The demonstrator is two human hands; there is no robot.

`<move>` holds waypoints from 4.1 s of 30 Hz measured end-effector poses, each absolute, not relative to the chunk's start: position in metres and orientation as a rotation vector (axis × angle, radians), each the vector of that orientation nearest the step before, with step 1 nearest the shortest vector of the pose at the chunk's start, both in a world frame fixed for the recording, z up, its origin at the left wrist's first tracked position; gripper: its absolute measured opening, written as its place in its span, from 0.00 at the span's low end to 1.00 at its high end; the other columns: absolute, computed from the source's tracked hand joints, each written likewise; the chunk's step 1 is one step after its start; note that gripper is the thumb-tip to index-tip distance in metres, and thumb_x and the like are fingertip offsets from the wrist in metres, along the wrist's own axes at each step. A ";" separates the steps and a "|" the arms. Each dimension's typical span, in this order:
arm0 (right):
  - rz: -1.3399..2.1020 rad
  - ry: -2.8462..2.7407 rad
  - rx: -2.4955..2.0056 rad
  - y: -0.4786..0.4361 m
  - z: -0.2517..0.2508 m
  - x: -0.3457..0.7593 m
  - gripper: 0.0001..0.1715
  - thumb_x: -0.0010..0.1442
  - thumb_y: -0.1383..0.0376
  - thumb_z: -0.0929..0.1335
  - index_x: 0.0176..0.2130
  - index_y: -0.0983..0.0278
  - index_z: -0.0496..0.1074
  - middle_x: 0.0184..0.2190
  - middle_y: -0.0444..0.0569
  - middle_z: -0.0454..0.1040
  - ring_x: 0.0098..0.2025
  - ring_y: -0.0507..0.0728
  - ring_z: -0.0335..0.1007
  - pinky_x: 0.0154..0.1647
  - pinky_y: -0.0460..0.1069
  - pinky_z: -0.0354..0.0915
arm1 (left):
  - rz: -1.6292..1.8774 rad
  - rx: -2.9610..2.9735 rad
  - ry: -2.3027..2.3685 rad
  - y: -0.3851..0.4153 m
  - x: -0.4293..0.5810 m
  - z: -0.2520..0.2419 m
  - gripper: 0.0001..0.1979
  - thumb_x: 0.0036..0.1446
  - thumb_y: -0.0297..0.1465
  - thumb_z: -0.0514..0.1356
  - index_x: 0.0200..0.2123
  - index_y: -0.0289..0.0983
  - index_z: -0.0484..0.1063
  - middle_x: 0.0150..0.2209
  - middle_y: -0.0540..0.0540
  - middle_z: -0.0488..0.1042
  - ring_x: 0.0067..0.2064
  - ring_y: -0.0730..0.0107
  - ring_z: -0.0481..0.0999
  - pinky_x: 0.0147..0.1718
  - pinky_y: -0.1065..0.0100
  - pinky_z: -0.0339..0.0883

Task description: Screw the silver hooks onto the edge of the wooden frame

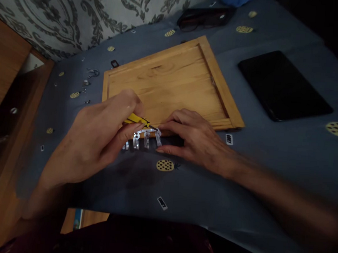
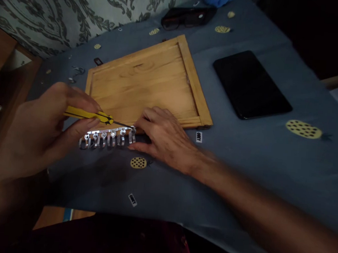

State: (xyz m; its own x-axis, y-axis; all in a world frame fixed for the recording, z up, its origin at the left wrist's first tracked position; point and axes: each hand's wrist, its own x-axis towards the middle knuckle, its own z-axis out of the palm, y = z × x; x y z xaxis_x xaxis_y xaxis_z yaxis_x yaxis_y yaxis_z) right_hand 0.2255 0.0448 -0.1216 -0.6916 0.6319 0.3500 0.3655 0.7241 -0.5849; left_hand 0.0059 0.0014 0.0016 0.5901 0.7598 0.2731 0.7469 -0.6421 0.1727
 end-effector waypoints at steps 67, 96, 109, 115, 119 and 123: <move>0.757 -1.149 -1.346 -0.169 -0.123 0.250 0.17 0.53 0.49 0.77 0.35 0.59 0.82 0.21 0.45 0.77 0.23 0.52 0.73 0.27 0.45 0.73 | 0.313 2.769 1.579 -0.008 -0.019 -0.099 0.19 0.63 0.46 0.64 0.43 0.34 0.75 0.47 0.40 0.74 0.54 0.52 0.69 0.56 0.54 0.62; 0.756 -1.436 -0.933 -0.003 -0.078 0.181 0.11 0.62 0.56 0.74 0.41 0.58 0.74 0.33 0.43 0.77 0.30 0.52 0.77 0.34 0.49 0.74 | 0.430 2.604 1.606 -0.014 -0.010 -0.094 0.20 0.61 0.47 0.65 0.41 0.34 0.76 0.43 0.41 0.76 0.51 0.53 0.72 0.55 0.53 0.60; 0.823 -1.561 -1.026 0.013 -0.095 0.175 0.16 0.63 0.51 0.72 0.43 0.59 0.73 0.34 0.44 0.77 0.30 0.53 0.76 0.34 0.50 0.74 | 0.355 2.555 1.614 -0.013 -0.007 -0.089 0.20 0.60 0.46 0.67 0.42 0.34 0.76 0.45 0.41 0.77 0.52 0.51 0.73 0.57 0.50 0.60; 0.862 -1.544 -1.003 0.014 -0.096 0.174 0.17 0.62 0.51 0.72 0.43 0.60 0.73 0.33 0.44 0.76 0.30 0.53 0.78 0.33 0.49 0.74 | 0.313 2.531 1.617 -0.013 -0.006 -0.087 0.21 0.60 0.45 0.67 0.44 0.33 0.76 0.46 0.39 0.77 0.54 0.50 0.72 0.58 0.49 0.59; 0.820 -1.597 -1.011 0.014 -0.097 0.177 0.13 0.64 0.54 0.72 0.43 0.60 0.73 0.34 0.44 0.76 0.31 0.53 0.78 0.35 0.50 0.73 | 0.325 2.547 1.616 -0.014 -0.007 -0.088 0.21 0.60 0.46 0.67 0.44 0.33 0.76 0.45 0.40 0.77 0.53 0.50 0.72 0.58 0.49 0.59; 0.687 -1.737 -1.028 0.015 -0.089 0.176 0.09 0.64 0.57 0.71 0.40 0.60 0.73 0.33 0.44 0.76 0.32 0.53 0.75 0.35 0.50 0.71 | 0.307 2.554 1.610 -0.013 -0.007 -0.088 0.21 0.60 0.46 0.67 0.44 0.32 0.76 0.45 0.39 0.77 0.53 0.50 0.72 0.58 0.49 0.59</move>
State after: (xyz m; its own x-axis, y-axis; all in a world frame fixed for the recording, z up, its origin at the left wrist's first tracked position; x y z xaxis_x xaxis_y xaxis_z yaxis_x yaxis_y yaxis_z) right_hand 0.1765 0.0151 -0.0892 -0.1756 0.8747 0.4517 0.3292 0.4846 -0.8104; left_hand -0.0070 -0.0132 -0.0883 0.4180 0.9014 0.1131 0.8797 -0.4327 0.1971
